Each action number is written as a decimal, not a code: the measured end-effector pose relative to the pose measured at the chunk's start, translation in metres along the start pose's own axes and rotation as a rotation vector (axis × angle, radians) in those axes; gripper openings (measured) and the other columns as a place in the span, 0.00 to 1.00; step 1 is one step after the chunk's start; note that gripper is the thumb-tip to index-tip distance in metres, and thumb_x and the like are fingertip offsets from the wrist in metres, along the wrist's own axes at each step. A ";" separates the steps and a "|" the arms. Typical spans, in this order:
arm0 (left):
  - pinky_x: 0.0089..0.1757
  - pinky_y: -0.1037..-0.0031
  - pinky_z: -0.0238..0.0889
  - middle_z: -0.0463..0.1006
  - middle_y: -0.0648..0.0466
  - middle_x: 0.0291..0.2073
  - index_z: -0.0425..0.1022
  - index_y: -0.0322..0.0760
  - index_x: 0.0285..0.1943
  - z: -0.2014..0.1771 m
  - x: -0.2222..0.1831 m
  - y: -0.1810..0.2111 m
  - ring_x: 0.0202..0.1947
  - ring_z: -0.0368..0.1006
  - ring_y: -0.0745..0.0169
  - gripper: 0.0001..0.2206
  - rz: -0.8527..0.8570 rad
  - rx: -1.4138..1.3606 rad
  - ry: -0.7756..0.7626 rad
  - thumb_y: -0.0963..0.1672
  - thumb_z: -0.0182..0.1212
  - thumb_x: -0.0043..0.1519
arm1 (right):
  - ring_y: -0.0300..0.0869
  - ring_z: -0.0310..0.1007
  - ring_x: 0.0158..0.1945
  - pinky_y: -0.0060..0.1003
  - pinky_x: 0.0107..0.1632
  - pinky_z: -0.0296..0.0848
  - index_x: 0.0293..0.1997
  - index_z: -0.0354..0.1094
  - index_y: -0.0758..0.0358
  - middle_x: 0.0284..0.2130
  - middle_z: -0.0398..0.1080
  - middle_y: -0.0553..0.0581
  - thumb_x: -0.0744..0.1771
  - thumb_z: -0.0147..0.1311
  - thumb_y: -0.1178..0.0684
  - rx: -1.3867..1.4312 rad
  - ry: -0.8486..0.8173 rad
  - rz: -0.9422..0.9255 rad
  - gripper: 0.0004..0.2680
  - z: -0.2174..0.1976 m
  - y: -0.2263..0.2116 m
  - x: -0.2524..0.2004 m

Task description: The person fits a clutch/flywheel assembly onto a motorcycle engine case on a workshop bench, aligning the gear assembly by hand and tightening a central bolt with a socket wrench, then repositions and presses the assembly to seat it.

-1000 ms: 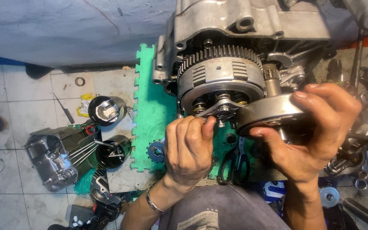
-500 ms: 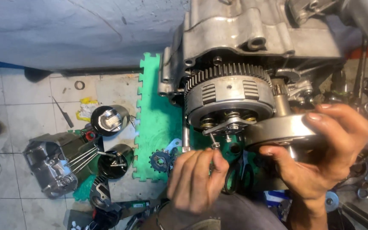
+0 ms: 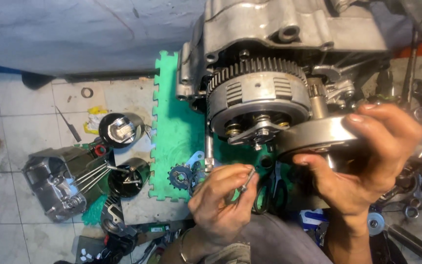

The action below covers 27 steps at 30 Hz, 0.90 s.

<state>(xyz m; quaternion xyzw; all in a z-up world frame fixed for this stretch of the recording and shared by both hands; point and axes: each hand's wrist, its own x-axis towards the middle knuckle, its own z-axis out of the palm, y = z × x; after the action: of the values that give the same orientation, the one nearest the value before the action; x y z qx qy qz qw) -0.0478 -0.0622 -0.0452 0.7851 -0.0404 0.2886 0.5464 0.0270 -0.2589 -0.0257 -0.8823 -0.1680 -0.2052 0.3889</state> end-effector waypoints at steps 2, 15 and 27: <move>0.47 0.71 0.81 0.82 0.44 0.45 0.71 0.29 0.50 0.002 -0.001 -0.001 0.46 0.83 0.56 0.14 -0.102 -0.131 -0.019 0.35 0.72 0.61 | 0.40 0.60 0.57 0.33 0.59 0.64 0.62 0.62 0.56 0.57 0.58 0.53 0.65 0.72 0.37 0.002 -0.003 -0.009 0.26 0.003 0.000 0.006; 0.35 0.56 0.68 0.75 0.38 0.32 0.78 0.30 0.43 0.019 -0.047 -0.078 0.34 0.73 0.38 0.06 -0.187 0.409 -0.501 0.40 0.60 0.60 | 0.42 0.59 0.58 0.36 0.59 0.64 0.61 0.64 0.58 0.56 0.58 0.55 0.65 0.73 0.37 -0.061 -0.021 -0.082 0.26 -0.004 0.008 0.005; 0.34 0.59 0.67 0.77 0.40 0.34 0.74 0.28 0.48 -0.062 -0.011 -0.071 0.32 0.74 0.42 0.07 -0.546 0.238 -0.422 0.40 0.55 0.67 | 0.44 0.60 0.60 0.39 0.60 0.65 0.62 0.63 0.59 0.55 0.57 0.57 0.66 0.75 0.37 -0.077 -0.016 -0.121 0.26 -0.004 0.008 0.006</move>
<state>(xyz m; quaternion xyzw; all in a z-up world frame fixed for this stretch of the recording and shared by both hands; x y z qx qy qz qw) -0.0555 0.0182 -0.0952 0.8674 0.0927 -0.0337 0.4878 0.0347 -0.2663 -0.0257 -0.8864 -0.2163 -0.2274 0.3402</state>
